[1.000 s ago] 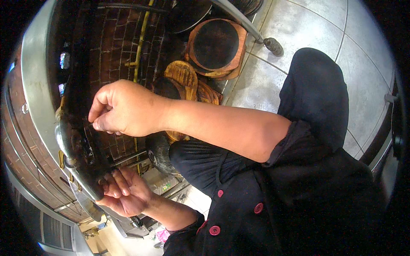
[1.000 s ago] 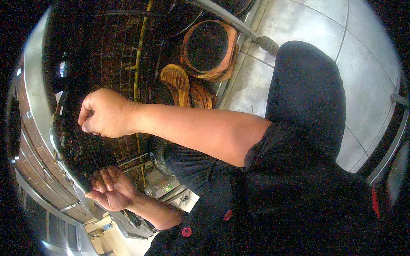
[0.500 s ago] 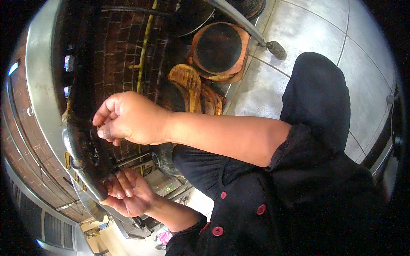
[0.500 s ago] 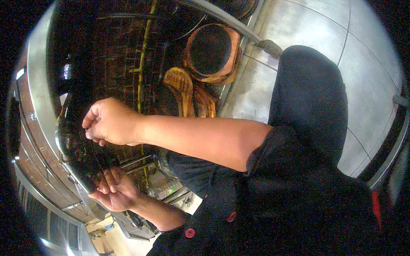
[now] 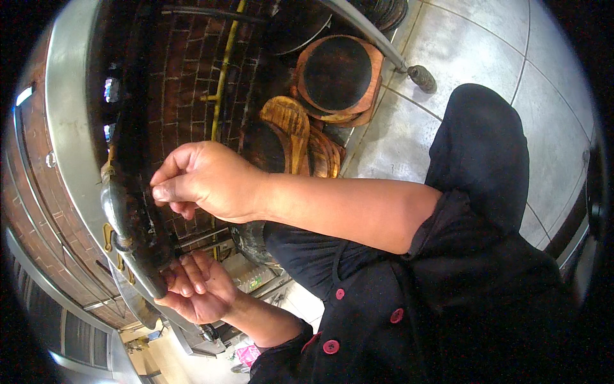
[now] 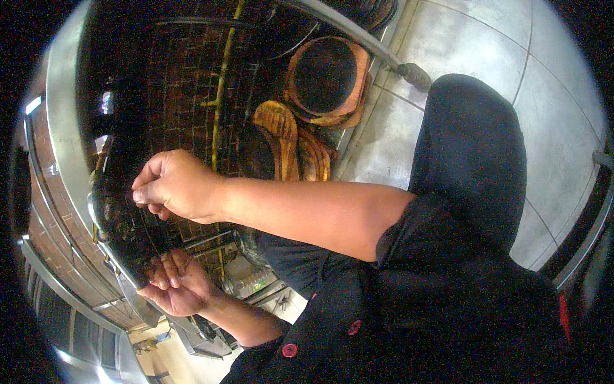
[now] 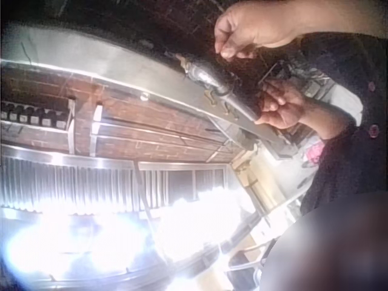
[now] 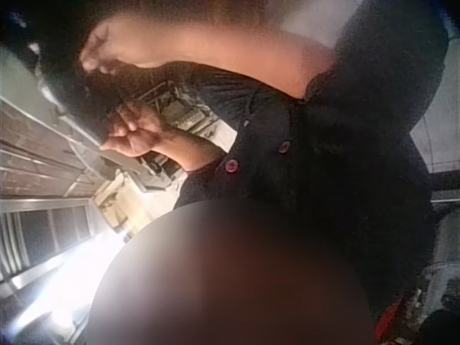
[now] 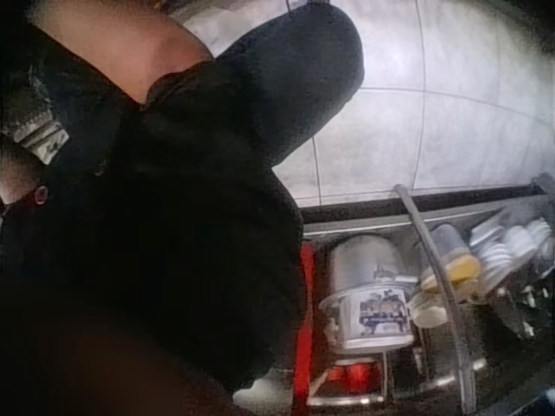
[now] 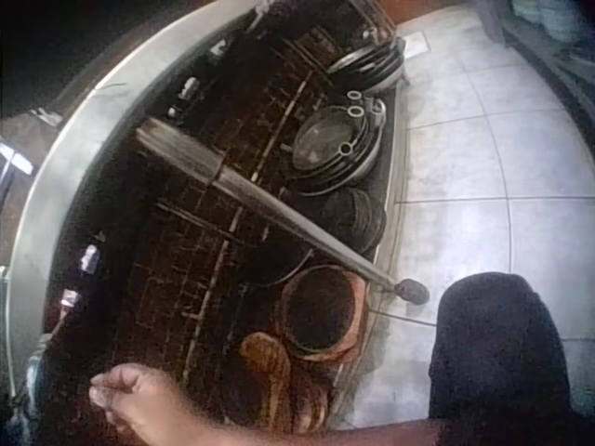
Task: The person sits on the floor and uses a wrench to tighten connections on a gas pipe system beneath a commercial stove. They also use a cloth to wipe the pipes and adjust the valves by hand.
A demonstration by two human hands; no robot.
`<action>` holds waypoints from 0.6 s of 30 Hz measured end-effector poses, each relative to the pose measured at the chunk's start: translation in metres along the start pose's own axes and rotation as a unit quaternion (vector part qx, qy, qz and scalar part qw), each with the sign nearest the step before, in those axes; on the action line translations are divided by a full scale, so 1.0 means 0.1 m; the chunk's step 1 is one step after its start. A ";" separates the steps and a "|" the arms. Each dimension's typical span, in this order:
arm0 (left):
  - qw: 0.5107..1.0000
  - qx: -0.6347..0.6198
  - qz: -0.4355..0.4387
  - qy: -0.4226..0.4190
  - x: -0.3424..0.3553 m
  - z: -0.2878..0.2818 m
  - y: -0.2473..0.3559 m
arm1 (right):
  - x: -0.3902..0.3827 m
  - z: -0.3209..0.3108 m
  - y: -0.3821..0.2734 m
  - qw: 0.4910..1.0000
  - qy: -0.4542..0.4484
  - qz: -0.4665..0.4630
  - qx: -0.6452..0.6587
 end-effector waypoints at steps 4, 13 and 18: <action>1.000 0.007 -0.002 -0.026 0.00 -0.05 0.03 | -0.01 0.03 0.05 0.999 0.018 0.014 0.044; 1.000 0.023 -0.002 0.002 -0.05 -0.01 0.04 | 0.00 0.03 0.02 0.999 -0.016 0.049 0.018; 1.000 0.020 -0.010 0.008 -0.06 -0.03 0.03 | 0.01 0.01 0.01 0.998 -0.016 0.051 0.017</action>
Point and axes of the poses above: each hand's wrist, its own x-axis towards the middle knuckle, its own z-axis out of the palm, y = z × x, the point moved 5 cm from there along x, towards the middle knuckle, and after that the axes turned 3 degrees about -y, right-handed, at the moved point
